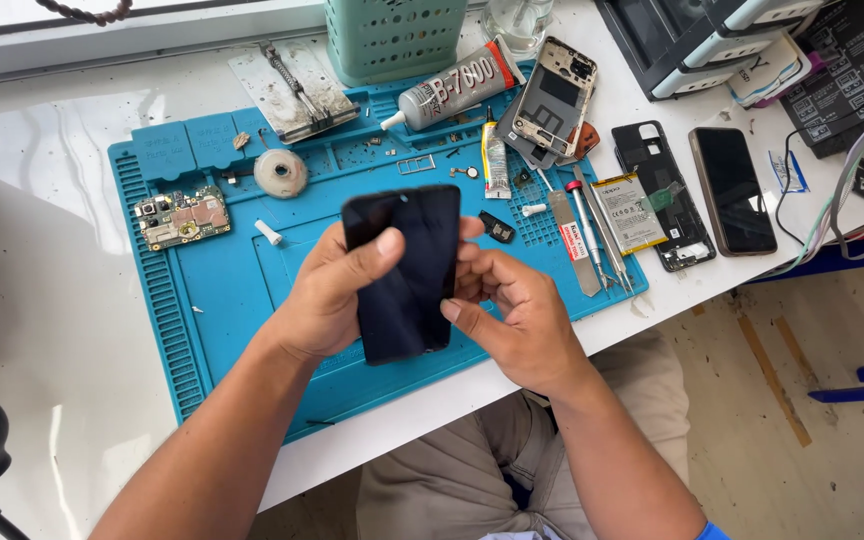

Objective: Disassembling a mobile phone to remove the battery and separate the screen from the frame

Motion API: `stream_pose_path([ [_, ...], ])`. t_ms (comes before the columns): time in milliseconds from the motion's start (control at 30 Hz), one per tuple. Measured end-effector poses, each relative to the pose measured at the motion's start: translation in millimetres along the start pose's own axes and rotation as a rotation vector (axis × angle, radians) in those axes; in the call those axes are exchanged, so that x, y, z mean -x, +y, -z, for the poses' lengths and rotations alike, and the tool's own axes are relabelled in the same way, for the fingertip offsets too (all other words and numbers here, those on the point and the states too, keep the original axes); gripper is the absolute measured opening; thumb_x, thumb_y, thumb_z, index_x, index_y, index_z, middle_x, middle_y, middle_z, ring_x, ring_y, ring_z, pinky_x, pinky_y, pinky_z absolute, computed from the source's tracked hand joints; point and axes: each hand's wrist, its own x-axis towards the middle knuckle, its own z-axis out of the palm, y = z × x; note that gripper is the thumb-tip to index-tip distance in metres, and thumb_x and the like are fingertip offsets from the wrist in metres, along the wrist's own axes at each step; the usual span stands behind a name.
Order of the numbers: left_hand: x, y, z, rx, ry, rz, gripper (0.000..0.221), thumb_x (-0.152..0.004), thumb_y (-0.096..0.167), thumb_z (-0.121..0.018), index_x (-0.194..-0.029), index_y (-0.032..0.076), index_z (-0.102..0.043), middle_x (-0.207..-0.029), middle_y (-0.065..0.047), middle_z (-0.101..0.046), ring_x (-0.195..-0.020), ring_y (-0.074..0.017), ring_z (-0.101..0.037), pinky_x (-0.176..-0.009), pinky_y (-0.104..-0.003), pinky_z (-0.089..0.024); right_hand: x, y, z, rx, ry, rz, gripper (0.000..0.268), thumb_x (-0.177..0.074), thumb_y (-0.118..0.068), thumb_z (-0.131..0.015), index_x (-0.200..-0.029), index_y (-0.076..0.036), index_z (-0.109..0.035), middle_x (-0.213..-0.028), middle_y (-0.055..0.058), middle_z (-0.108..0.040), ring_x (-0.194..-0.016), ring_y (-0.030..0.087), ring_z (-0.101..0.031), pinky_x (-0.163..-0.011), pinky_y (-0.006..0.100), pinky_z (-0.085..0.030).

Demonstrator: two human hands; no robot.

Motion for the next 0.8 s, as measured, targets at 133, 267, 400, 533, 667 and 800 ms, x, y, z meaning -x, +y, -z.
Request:
stream_pose_path([
  [133, -1, -11, 12, -0.094, -0.018, -0.012, 0.037, -0.086, 0.008, -0.069, -0.118, -0.011, -0.069, -0.101, -0.028, -0.075, -0.091, -0.0343, -0.077, -0.079, -0.048, -0.065, 7, 1, 0, 0.092, 0.024, 0.0, 0.023, -0.09, -0.009, -0.079, -0.108, 0.002, -0.071, -0.085, 0.012, -0.074, -0.078, 0.014, -0.062, -0.075, 0.03, -0.054],
  [267, 0, -2, 5, -0.126, -0.027, 0.012, 0.041, -0.084, 0.024, -0.074, -0.116, -0.001, -0.073, -0.1, -0.017, -0.077, -0.094, -0.0225, -0.076, -0.083, -0.039, -0.064, 9, -4, 8, 0.175, 0.059, -0.041, 0.026, -0.089, -0.014, -0.08, -0.109, 0.001, -0.072, -0.09, 0.015, -0.077, -0.078, 0.016, -0.067, -0.073, 0.032, -0.056],
  [400, 3, -4, 9, -0.248, -0.122, 0.013, 0.054, -0.08, 0.035, -0.075, -0.124, 0.003, -0.07, -0.108, -0.017, -0.076, -0.102, -0.0246, -0.074, -0.094, -0.041, -0.061, 16, 14, 40, 0.301, 0.169, -0.088, 0.021, -0.091, -0.014, -0.077, -0.107, -0.002, -0.072, -0.09, 0.014, -0.076, -0.071, 0.014, -0.067, -0.064, 0.028, -0.054],
  [533, 5, -6, 6, -0.319, -0.199, 0.024, 0.059, -0.081, 0.04, -0.074, -0.127, 0.004, -0.069, -0.112, -0.016, -0.075, -0.106, -0.0251, -0.071, -0.098, -0.041, -0.057, 16, 12, 69, 0.423, 0.273, -0.075, 0.018, -0.096, -0.01, -0.073, -0.108, 0.002, -0.069, -0.09, 0.016, -0.073, -0.067, 0.016, -0.067, -0.059, 0.027, -0.052],
  [667, 3, -12, 14, -0.27, -0.136, 0.037, 0.059, -0.079, 0.036, -0.076, -0.127, 0.001, -0.069, -0.111, -0.017, -0.076, -0.105, -0.0247, -0.072, -0.096, -0.039, -0.058, -10, -1, 75, 0.689, 0.264, -0.052, 0.019, -0.099, -0.005, -0.067, -0.113, 0.006, -0.069, -0.096, 0.023, -0.073, -0.062, 0.02, -0.064, -0.055, 0.03, -0.05],
  [800, 1, -17, 20, -0.197, -0.018, 0.025, 0.057, -0.081, 0.026, -0.077, -0.13, -0.001, -0.067, -0.116, -0.02, -0.075, -0.109, -0.0248, -0.071, -0.094, -0.04, -0.06, -46, 13, 79, 0.997, 0.142, -0.005, 0.024, -0.097, -0.008, -0.068, -0.119, 0.002, -0.072, -0.101, 0.024, -0.074, -0.077, 0.034, -0.072, -0.064, 0.039, -0.056],
])
